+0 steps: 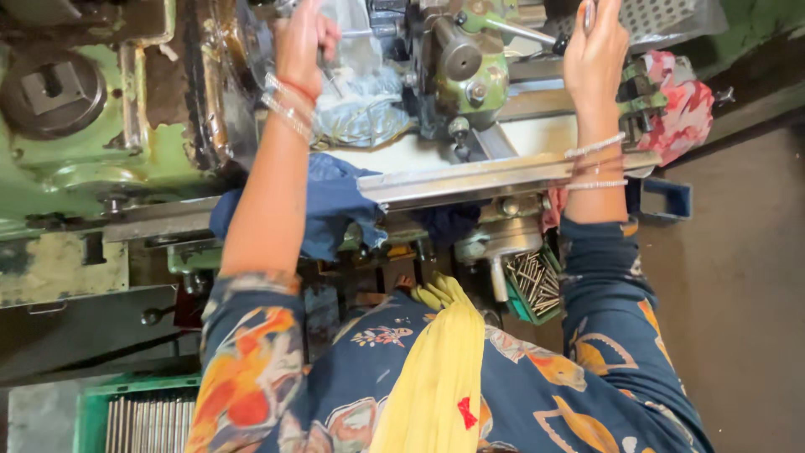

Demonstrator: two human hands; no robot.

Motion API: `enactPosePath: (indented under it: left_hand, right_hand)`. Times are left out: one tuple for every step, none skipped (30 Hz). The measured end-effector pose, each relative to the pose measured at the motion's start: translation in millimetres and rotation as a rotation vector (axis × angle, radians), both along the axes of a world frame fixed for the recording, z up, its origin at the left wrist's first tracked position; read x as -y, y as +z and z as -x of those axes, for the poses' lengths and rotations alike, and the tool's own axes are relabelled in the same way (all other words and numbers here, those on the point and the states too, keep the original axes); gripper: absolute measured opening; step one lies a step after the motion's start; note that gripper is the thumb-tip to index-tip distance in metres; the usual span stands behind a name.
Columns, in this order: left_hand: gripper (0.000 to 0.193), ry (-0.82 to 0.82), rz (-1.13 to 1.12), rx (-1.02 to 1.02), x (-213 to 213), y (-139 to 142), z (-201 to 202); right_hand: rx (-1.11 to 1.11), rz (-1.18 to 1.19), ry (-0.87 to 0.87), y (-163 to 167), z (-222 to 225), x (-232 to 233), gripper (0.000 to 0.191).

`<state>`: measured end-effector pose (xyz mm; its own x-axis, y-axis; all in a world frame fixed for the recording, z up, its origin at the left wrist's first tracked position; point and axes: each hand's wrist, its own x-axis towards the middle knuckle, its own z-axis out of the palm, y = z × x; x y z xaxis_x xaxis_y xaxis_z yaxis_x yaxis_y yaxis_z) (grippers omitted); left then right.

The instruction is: The person repeatedly picks up metal rods from a green bin, inserts them into a machine, and operates the machine's levers to process them. The processed rods are then placed into a separate container. This cycle is repeated continuously throughout the clip.

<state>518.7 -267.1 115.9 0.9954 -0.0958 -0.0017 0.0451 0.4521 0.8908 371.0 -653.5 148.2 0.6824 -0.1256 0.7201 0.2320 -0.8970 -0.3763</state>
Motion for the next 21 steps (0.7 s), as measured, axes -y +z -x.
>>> enactPosePath:
  left_hand:
    - [0.038,-0.031,0.105,-0.152,15.7,-9.6,-22.8]
    - [0.036,-0.036,0.159,-0.283,27.8,-21.0,-36.3]
    - [0.035,-0.019,0.21,-0.412,39.0,-28.4,-48.0]
    - [0.034,0.008,0.205,-0.481,48.2,-33.4,-49.9]
    - [0.033,0.058,0.186,-0.54,56.3,-37.8,-51.3]
    - [0.033,0.136,0.141,-0.553,63.7,-43.5,-51.5]
    - [0.033,0.218,0.089,-0.564,70.6,-49.5,-51.0]
    - [0.034,0.3,0.036,-0.563,77.3,-53.5,-49.6]
    - [0.035,0.383,-0.006,-0.554,82.7,-56.4,-47.2]
    - [0.036,0.466,-0.059,-0.54,88.1,-59.0,-45.7]
    - [0.037,0.532,-0.1,-0.533,92.4,-62.0,-44.3]
    - [0.039,0.575,-0.129,-0.525,95.8,-64.9,-44.0]
    - [0.041,0.618,-0.156,-0.516,98.5,-67.9,-44.0]
    - [0.044,0.647,-0.171,-0.516,99.7,-70.5,-44.7]
    - [0.046,0.663,-0.176,-0.514,100.4,-73.1,-45.6]
    - [0.05,0.682,-0.199,-0.53,99.4,-75.8,-46.6]
    - [0.05,0.675,-0.117,-0.504,98.5,-77.8,-47.9]
    - [0.051,0.666,-0.032,-0.471,96.2,-79.2,-49.2]
    - [0.051,0.656,0.053,-0.434,94.1,-79.7,-50.6]
    - [0.052,0.672,-0.013,-0.443,91.6,-79.9,-51.9]
    - [0.054,0.686,-0.078,-0.451,89.4,-79.7,-53.3]
  right_hand:
    - [-0.043,0.04,-0.088,-1.6,-11.7,8.6,0.014]
    - [-0.067,0.072,-0.061,-4.4,-20.5,14.5,0.013]
    - [-0.088,0.105,-0.038,-5.1,-28.0,20.5,0.014]
    - [-0.107,0.138,-0.021,-6.7,-33.3,24.7,0.015]
    - [-0.127,0.178,-0.026,-9.6,-36.9,26.5,0.015]
    - [-0.148,0.219,-0.03,-12.1,-38.9,26.0,0.015]
    - [-0.172,0.261,-0.035,-15.8,-39.9,25.5,0.016]
    - [-0.19,0.256,-0.046,-20.7,-40.5,25.3,0.015]
    - [-0.208,0.25,-0.054,-27.6,-41.0,25.1,0.014]
    - [-0.226,0.246,-0.06,-34.3,-40.8,24.4,0.014]
    - [-0.267,0.23,-0.075,-39.8,-40.3,24.2,0.016]
    - [-0.309,0.213,-0.09,-45.8,-39.1,23.8,0.019]
    - [-0.35,0.193,-0.105,-51.1,-38.3,23.9,0.022]
    - [-0.354,0.191,-0.113,-55.6,-37.4,24.6,0.021]
    - [-0.36,0.187,-0.123,-60.0,-35.7,25.4,0.021]
    - [-0.374,0.182,-0.136,-63.4,-34.3,26.7,0.02]
    - [-0.388,0.18,-0.143,-66.5,-32.9,28.0,0.02]
    - [-0.394,0.179,-0.153,-68.7,-31.6,29.5,0.021]
    - [-0.397,0.177,-0.162,-70.5,-30.8,31.0,0.021]
    - [-0.393,0.172,-0.163,-72.0,-29.9,32.2,0.021]
    - [-0.389,0.167,-0.164,-73.0,-29.6,33.6,0.021]
